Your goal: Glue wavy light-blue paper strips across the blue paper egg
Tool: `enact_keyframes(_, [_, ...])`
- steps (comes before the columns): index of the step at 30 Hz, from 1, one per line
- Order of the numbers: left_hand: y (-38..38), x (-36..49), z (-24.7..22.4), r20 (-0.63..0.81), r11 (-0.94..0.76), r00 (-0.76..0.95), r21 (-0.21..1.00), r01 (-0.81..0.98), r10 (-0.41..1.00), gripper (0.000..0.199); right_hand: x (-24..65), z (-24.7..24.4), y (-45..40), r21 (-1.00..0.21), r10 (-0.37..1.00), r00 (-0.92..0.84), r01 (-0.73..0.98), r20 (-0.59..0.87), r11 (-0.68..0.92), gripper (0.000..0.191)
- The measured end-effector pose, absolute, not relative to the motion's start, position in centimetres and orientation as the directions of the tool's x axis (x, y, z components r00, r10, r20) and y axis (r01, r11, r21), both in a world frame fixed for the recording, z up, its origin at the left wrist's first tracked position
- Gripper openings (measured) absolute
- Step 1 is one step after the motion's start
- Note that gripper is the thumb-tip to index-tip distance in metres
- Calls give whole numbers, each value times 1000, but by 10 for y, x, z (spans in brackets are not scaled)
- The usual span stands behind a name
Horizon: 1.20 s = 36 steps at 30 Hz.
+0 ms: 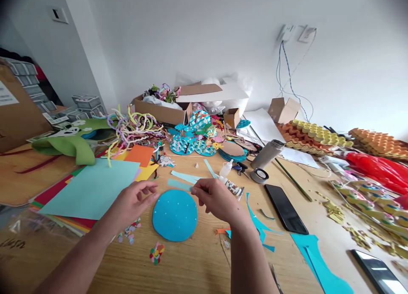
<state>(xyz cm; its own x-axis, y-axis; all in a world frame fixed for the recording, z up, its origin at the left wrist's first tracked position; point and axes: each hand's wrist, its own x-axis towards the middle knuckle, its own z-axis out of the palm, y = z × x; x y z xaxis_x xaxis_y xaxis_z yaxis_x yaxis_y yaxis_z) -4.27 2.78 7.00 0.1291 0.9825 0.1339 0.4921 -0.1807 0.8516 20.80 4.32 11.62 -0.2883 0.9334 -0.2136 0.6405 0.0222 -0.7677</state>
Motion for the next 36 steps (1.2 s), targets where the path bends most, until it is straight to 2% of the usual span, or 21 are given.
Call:
enact_keyframes(3, [45, -36, 63, -24, -35, 216, 964, 265, 976, 38, 199, 117, 48, -740, 912, -314, 672, -265, 17, 29])
enact_keyframes(5, [51, -32, 58, -46, 9, 229, 987, 162, 972, 34, 196, 116, 50, -714, 900, -321, 700, -295, 16, 27])
enact_keyframes(10, [53, -28, 47, -65, 48, 196, 995, 90, 978, 25, 195, 108, 55, -632, 867, -353, 773, -350, 59, 29])
enact_keyframes(15, [54, -32, 36, -107, 81, 120, 976, 203, 987, 26, 190, 106, 57, -553, 863, -380, 820, -334, 148, 33])
enact_keyframes(21, [58, -37, 29, -110, 82, 58, 931, 354, 992, 26, 181, 102, 58, -425, 906, -324, 885, -272, 189, 21])
enact_keyframes(27, [57, -39, 26, -147, 105, 51, 872, 479, 988, 20, 172, 92, 57, -287, 924, -310, 927, -224, 242, 21])
enact_keyframes(36, [58, -38, 20, -166, 123, 16, 790, 601, 986, 14, 164, 88, 57, -245, 922, -299, 939, -244, 240, 21])
